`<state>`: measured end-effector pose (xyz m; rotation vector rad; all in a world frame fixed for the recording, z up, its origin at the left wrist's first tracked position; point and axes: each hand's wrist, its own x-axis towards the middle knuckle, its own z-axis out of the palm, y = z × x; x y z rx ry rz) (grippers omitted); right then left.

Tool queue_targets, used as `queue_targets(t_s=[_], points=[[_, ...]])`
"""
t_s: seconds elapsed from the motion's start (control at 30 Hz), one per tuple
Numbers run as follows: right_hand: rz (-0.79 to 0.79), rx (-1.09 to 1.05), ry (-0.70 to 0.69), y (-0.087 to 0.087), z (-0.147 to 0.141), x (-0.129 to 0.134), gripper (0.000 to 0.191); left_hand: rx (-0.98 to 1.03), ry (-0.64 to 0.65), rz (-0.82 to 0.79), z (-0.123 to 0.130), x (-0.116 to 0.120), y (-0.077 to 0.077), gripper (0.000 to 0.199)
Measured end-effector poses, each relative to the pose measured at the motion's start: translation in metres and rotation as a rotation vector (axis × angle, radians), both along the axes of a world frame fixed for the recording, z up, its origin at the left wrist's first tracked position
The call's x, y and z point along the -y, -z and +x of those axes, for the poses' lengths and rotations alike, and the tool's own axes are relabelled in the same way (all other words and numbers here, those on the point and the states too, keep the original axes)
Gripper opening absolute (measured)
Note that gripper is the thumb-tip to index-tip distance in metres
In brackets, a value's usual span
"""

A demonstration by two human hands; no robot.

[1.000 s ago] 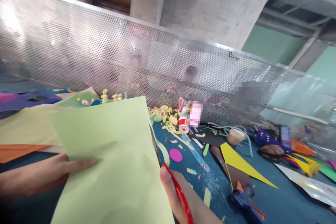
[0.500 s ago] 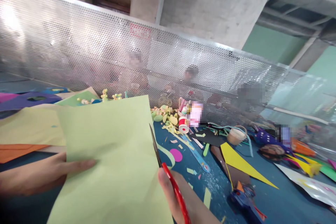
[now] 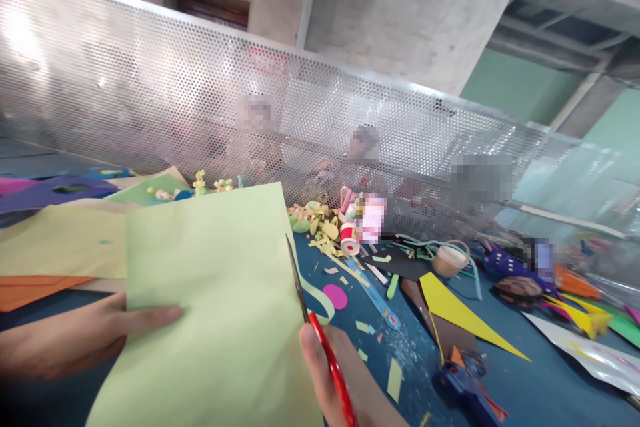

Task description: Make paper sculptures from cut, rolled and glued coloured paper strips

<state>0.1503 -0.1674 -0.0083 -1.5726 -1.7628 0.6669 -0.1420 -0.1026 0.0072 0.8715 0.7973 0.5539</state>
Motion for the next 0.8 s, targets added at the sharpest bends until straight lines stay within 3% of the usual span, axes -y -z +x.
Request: queue_targets(t_s=[0.27,0.8], points=[[-0.021,0.058,0.038,0.0,-0.003,0.0,0.057,0.015,-0.03,-0.04,0.0,0.0,0.003,0.039],[-0.045,-0.117,0.028,0.02,0.007,-0.005,0.053,0.045,-0.005,-0.04,-0.001,0.0,0.005,0.054]])
